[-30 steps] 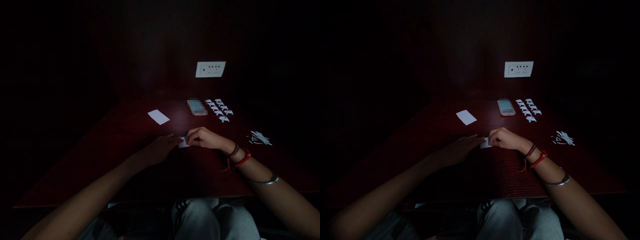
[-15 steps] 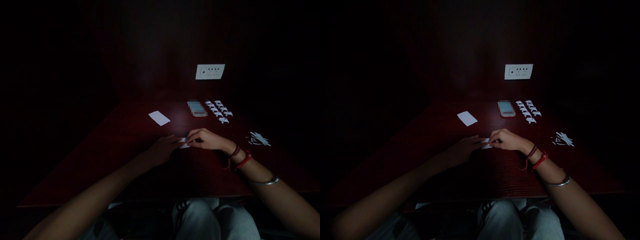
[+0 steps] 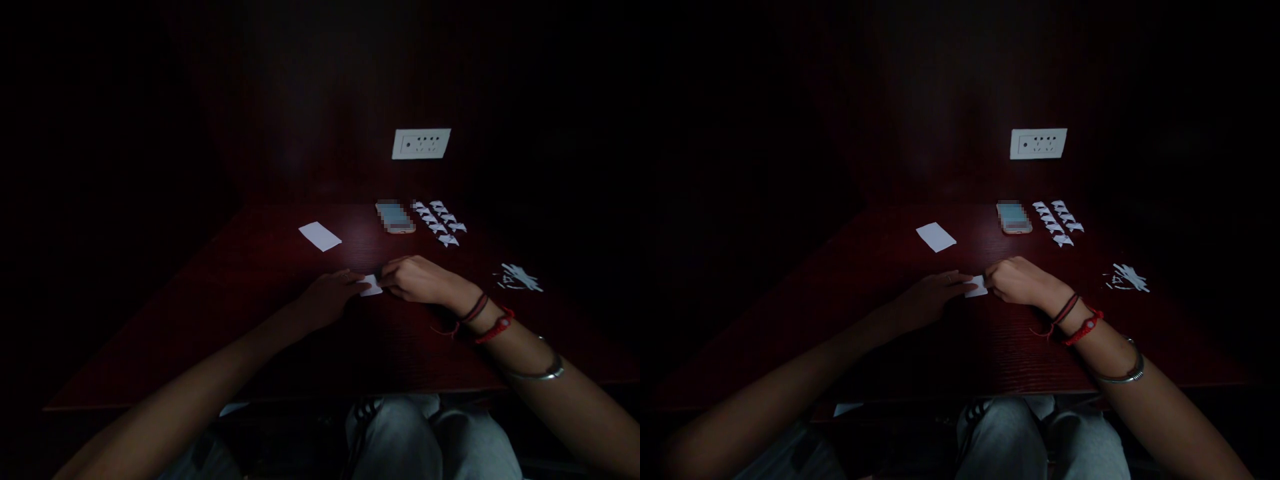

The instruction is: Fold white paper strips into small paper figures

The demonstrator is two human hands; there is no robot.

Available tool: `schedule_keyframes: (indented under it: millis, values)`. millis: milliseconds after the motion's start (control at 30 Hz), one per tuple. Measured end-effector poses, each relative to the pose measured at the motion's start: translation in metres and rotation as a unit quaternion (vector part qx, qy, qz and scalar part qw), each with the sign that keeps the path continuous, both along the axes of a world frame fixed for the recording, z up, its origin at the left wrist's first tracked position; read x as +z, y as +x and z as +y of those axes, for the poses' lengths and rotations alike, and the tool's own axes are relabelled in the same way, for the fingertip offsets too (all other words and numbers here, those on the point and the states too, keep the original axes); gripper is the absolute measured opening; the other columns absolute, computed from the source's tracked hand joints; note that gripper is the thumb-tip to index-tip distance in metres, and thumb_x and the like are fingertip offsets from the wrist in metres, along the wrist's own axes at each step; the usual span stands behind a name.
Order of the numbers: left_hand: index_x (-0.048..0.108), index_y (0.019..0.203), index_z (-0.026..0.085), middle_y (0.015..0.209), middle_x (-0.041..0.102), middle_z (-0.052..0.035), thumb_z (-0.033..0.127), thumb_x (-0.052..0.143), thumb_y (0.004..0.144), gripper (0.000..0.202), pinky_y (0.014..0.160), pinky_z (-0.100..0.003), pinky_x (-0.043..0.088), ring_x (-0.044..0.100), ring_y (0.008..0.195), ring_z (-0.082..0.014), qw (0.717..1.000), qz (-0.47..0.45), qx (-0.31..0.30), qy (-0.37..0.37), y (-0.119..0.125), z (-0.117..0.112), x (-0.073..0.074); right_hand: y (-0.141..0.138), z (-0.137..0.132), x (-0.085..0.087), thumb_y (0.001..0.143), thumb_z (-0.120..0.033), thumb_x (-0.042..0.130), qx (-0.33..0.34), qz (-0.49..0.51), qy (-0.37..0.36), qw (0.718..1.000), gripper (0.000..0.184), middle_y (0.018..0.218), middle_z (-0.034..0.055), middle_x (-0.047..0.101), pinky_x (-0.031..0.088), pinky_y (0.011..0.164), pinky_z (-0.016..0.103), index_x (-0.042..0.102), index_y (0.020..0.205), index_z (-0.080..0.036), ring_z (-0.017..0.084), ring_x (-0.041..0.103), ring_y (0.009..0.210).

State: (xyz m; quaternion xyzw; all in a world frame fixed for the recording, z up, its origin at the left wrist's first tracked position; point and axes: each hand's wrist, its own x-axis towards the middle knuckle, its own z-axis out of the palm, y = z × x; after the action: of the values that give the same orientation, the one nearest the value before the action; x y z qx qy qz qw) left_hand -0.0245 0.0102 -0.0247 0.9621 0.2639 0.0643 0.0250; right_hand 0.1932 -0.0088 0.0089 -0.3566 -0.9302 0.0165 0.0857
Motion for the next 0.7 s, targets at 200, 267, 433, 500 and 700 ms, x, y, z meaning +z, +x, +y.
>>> schedule_keyframes:
  millis: [200,267,433,500,700]
  values:
    - [0.033,0.122,0.028,0.131,0.03,0.0014,0.001,0.036,0.071,0.058,0.092,-0.037,0.029,0.027,0.119,-0.0188,1.0,0.009,0.007,0.006,-0.003,0.001,-0.003,0.012,0.006,-0.004,0.076,-0.013,0.044,-0.019,0.027,-0.003,0.999,0.025,0.083,0.0039,0.06,0.04,0.068,0.025,0.063,0.091,-0.02,0.013,0.055,0.075]
    - [0.034,0.121,0.028,0.13,0.032,0.0014,0.0,0.037,0.07,0.058,0.092,-0.037,0.028,0.028,0.118,-0.0182,1.0,0.005,0.002,0.008,-0.002,0.002,-0.003,0.011,0.008,-0.005,0.077,-0.015,0.044,-0.018,0.059,-0.019,0.998,0.026,0.086,0.0043,0.059,0.04,0.069,0.025,0.06,0.098,-0.019,0.013,0.055,0.075]
    - [0.039,0.116,0.024,0.118,0.045,-0.0005,0.0,0.033,0.073,0.05,0.09,-0.032,0.031,0.039,0.108,-0.0142,0.998,-0.057,-0.001,-0.003,0.002,0.005,0.001,0.003,0.009,-0.01,0.076,-0.025,0.05,0.015,0.092,-0.076,0.993,0.026,0.086,0.0051,0.058,0.041,0.069,0.025,0.059,0.099,-0.017,0.013,0.054,0.076]
    - [0.04,0.114,0.021,0.116,0.046,-0.0019,0.001,0.033,0.074,0.045,0.089,-0.032,0.032,0.039,0.108,-0.0144,0.997,-0.081,0.004,0.008,0.003,0.005,0.003,0.001,0.009,-0.012,0.075,-0.027,0.053,0.022,0.097,-0.083,0.991,0.027,0.087,0.0054,0.057,0.041,0.071,0.025,0.06,0.098,-0.017,0.013,0.054,0.078]
    - [0.047,0.109,0.023,0.115,0.046,-0.0017,0.007,0.038,0.077,0.037,0.088,-0.033,0.033,0.042,0.105,-0.0155,0.997,-0.054,-0.031,0.049,0.004,0.003,0.005,0.0,0.01,-0.014,0.077,-0.023,0.049,0.023,0.104,-0.077,0.991,0.022,0.085,0.0055,0.057,0.041,0.071,0.026,0.062,0.094,-0.017,0.013,0.053,0.077]
